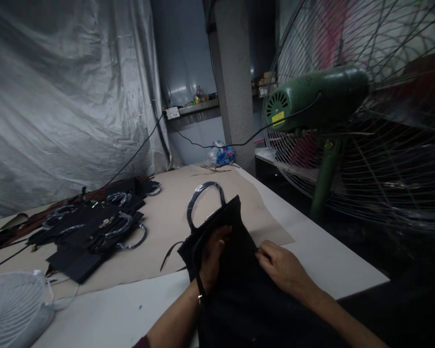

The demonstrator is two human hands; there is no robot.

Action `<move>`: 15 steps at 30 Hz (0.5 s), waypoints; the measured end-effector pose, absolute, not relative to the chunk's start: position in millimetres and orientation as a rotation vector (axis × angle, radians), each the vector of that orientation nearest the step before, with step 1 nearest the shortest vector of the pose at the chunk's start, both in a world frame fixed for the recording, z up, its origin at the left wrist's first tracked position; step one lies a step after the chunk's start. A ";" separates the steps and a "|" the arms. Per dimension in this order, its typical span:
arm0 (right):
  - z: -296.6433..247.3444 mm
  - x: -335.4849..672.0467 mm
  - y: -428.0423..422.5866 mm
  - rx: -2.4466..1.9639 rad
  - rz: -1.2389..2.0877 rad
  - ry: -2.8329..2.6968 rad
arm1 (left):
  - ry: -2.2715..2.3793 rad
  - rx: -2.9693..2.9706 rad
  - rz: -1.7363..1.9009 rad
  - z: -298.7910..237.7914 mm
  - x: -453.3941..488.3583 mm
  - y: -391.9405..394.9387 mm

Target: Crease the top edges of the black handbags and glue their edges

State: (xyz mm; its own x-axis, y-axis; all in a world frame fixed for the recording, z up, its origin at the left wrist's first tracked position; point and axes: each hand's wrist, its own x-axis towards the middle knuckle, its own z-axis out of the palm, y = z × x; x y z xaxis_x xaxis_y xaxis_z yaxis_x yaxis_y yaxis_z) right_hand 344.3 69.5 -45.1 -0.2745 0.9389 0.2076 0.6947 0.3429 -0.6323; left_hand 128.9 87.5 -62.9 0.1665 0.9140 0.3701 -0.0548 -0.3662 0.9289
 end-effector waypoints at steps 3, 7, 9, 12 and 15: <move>-17.5 335.3 53.9 -1.050 0.897 -1.853 | 0.786 1.605 1.176 -51.6 123.2 87.7; 25.2 302.9 39.3 -0.701 1.084 -1.672 | 0.833 1.880 0.823 -29.2 123.9 73.9; 40.8 282.0 38.6 -0.620 1.032 -1.673 | 1.004 1.924 0.747 -20.2 124.1 67.0; 55.7 262.1 45.0 -0.535 0.968 -1.768 | 1.207 1.858 0.813 -6.5 114.6 62.7; 61.8 271.0 56.0 -0.522 1.127 -1.667 | 1.316 1.619 0.930 10.6 91.5 61.3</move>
